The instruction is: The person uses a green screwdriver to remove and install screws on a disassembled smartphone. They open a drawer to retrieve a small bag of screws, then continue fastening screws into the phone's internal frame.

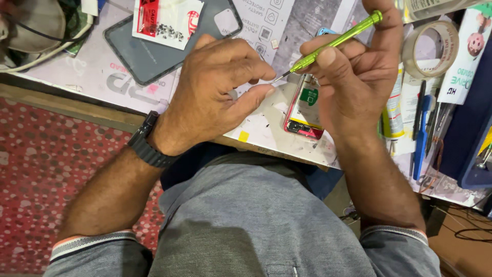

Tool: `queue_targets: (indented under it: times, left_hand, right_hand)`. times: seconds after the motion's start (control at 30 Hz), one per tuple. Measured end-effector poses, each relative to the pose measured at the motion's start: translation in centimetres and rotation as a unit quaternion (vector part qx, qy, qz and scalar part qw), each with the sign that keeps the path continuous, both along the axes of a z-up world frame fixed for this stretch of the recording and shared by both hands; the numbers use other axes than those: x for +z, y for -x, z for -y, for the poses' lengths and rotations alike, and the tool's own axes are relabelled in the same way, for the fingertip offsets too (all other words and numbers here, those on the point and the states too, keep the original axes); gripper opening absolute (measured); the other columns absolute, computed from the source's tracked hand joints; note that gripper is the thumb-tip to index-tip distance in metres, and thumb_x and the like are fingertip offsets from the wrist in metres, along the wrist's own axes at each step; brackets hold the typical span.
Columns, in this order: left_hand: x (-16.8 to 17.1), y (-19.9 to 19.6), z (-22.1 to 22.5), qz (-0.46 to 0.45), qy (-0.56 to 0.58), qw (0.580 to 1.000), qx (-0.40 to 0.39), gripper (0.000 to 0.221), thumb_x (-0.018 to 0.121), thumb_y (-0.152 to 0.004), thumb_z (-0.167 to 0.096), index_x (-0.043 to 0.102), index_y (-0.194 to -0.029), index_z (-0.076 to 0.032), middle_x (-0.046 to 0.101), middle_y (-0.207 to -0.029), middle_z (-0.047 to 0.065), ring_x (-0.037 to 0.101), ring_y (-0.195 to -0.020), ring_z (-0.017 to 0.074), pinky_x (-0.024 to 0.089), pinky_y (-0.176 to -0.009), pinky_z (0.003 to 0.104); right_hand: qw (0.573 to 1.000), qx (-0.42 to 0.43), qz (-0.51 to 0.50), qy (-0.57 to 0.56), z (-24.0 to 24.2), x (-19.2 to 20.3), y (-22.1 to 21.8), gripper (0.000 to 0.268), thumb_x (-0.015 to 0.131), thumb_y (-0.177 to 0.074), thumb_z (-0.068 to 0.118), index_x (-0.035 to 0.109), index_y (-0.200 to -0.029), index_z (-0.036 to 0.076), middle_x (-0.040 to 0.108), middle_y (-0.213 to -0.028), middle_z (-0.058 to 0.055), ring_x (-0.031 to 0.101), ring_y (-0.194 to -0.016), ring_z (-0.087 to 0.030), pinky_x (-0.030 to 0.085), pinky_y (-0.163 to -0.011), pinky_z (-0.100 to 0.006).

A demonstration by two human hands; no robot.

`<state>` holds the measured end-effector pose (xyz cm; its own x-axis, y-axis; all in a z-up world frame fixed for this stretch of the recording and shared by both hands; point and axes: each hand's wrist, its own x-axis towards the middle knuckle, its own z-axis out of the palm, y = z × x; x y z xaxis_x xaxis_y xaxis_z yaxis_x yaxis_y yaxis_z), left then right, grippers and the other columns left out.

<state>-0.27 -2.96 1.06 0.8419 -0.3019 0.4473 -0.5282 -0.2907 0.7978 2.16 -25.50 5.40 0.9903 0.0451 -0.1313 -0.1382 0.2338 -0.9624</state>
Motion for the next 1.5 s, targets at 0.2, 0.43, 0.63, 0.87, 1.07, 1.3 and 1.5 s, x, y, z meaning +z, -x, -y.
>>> queue_targets:
  times: [0.2,0.43,0.63,0.87,1.07,1.3,1.5]
  left_hand:
    - [-0.3,-0.1,0.2,0.013,0.008,1.000,0.016,0.013,0.086,-0.096,-0.014,0.074,-0.101,-0.012,0.070,-0.097,-0.001,0.064,-0.092,0.0191,0.038,-0.082,0.035]
    - [-0.6,-0.2,0.4,0.019,-0.008,0.999,0.035,0.018,0.089,-0.095,-0.016,0.072,-0.096,-0.013,0.069,-0.095,-0.002,0.062,-0.092,0.0198,0.038,-0.084,0.037]
    - [-0.9,-0.2,0.4,0.037,-0.018,0.998,0.042,0.017,0.089,-0.096,-0.017,0.072,-0.095,-0.014,0.070,-0.094,-0.003,0.061,-0.090,0.0199,0.037,-0.085,0.038]
    - [-1.2,-0.1,0.7,0.053,-0.056,0.995,0.061,0.017,0.089,-0.096,-0.020,0.073,-0.096,-0.014,0.067,-0.092,-0.001,0.060,-0.089,0.0203,0.037,-0.087,0.039]
    - [-0.7,-0.3,0.5,0.047,-0.082,0.994,0.057,0.034,0.091,-0.087,-0.027,0.069,-0.107,-0.009,0.066,-0.094,0.001,0.061,-0.092,0.0230,0.038,-0.089,0.042]
    - [-1.0,0.0,0.1,0.115,-0.107,0.988,-0.001,0.038,0.086,-0.089,-0.024,0.067,-0.114,-0.003,0.064,-0.102,0.008,0.059,-0.096,0.0279,0.040,-0.091,0.042]
    - [-1.9,0.6,-0.4,0.139,-0.158,0.978,-0.013,0.033,0.083,-0.089,-0.019,0.070,-0.115,-0.004,0.063,-0.110,0.007,0.058,-0.098,0.0264,0.041,-0.090,0.040]
  right_hand:
    - [0.997,-0.017,0.061,0.032,0.2,-0.9,0.1,0.077,0.070,-0.092,-0.006,0.021,-0.152,-0.003,0.055,-0.135,-0.025,0.076,-0.089,-0.027,0.068,-0.075,-0.034]
    - [0.977,-0.015,0.161,0.142,1.4,-2.1,0.6,0.078,0.072,-0.092,-0.011,0.020,-0.150,-0.002,0.034,-0.157,-0.013,0.078,-0.093,-0.030,0.069,-0.078,-0.034]
    - [0.971,0.004,0.171,0.169,2.0,-2.6,1.3,0.078,0.071,-0.093,-0.012,0.015,-0.146,0.000,0.030,-0.156,-0.013,0.078,-0.098,-0.031,0.073,-0.083,-0.037]
    - [0.915,0.085,0.339,0.202,3.0,-4.0,2.6,0.086,0.068,-0.104,-0.021,0.023,-0.166,0.018,0.033,-0.161,0.008,0.073,-0.109,-0.029,0.073,-0.090,-0.033]
    - [0.909,0.097,0.346,0.211,4.9,-3.9,2.4,0.088,0.065,-0.104,-0.022,0.020,-0.167,0.020,0.031,-0.164,0.008,0.074,-0.106,-0.031,0.071,-0.085,-0.034]
    - [0.898,0.054,0.342,0.272,10.4,-2.2,5.6,0.086,0.065,-0.107,-0.015,0.015,-0.165,0.023,0.030,-0.168,0.010,0.077,-0.099,-0.032,0.067,-0.078,-0.033]
    - [0.908,0.007,0.296,0.295,12.7,-4.4,9.8,0.083,0.063,-0.107,-0.012,0.015,-0.167,0.020,0.037,-0.164,-0.001,0.079,-0.095,-0.033,0.070,-0.080,-0.038]
